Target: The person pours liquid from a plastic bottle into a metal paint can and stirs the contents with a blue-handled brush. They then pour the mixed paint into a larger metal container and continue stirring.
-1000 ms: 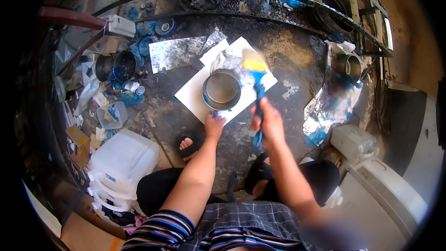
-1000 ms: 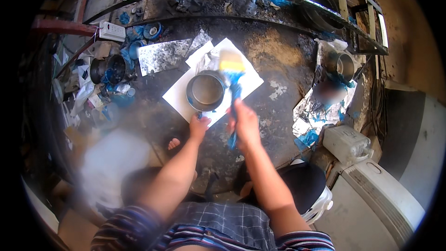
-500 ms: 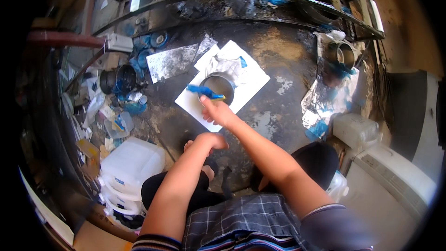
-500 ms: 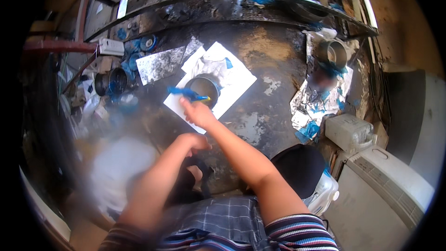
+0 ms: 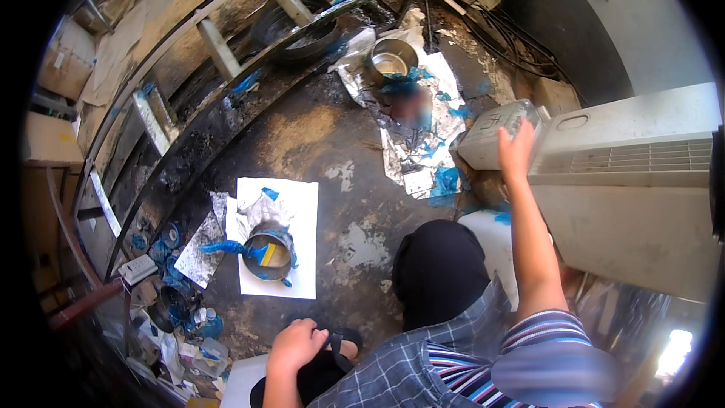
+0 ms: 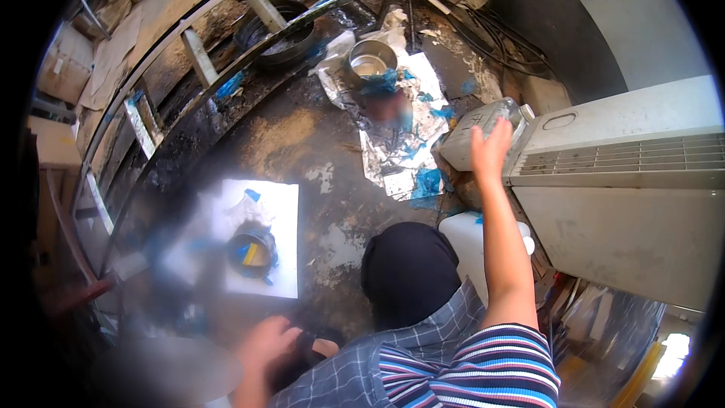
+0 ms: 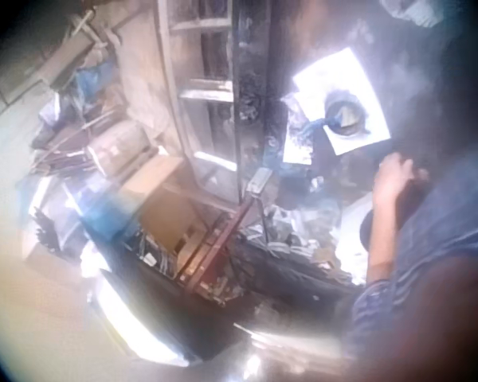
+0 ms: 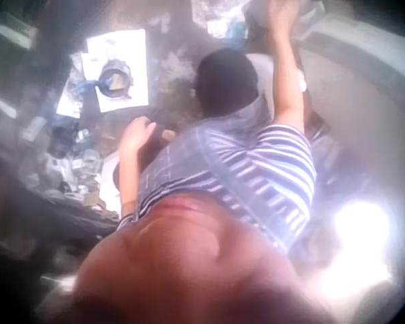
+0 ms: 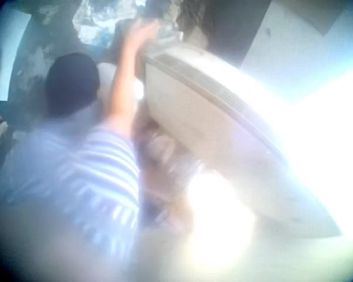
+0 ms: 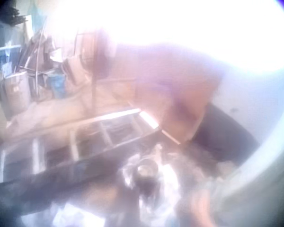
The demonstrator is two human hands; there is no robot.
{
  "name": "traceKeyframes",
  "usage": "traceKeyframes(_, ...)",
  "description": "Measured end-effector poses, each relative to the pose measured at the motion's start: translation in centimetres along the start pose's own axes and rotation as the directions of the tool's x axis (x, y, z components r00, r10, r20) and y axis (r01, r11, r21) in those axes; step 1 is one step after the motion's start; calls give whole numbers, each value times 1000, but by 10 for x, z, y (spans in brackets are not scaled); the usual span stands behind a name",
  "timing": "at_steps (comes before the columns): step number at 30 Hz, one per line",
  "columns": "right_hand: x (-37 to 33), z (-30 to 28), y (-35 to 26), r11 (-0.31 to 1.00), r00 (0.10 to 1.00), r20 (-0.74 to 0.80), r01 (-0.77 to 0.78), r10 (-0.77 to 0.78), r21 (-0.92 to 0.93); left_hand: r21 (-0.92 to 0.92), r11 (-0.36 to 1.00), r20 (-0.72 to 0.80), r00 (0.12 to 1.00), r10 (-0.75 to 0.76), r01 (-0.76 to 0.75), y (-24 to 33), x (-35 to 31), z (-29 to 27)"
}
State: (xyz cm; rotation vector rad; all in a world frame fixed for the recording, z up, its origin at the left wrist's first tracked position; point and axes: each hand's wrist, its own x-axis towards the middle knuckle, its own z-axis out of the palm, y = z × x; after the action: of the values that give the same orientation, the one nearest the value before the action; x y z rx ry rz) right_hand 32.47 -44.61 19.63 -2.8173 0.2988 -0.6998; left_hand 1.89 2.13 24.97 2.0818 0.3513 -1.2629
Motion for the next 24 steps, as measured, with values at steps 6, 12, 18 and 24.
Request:
traceKeyframes(6, 53, 52, 197, 765, 778, 1, -618, 628, 180, -32, 999, -41, 999, 26, -27, 1, 17, -2)
traceKeyframes(12, 55, 35, 100, 270, 519, 426, -811, 741, 519, -28, 999, -156, 988, 22, -27, 8, 5, -2)
traceKeyframes(18, 17, -39, -11, 463, 706, 572, -707, 419, 534, 168, 974, -171, 968, 181, -152, 31, 4, -22)
traceKeyframes(24, -13, -93, -106, 755, 596, 801, -504, -47, 419, 167, 884, -349, 812, 468, -437, 70, 15, -46)
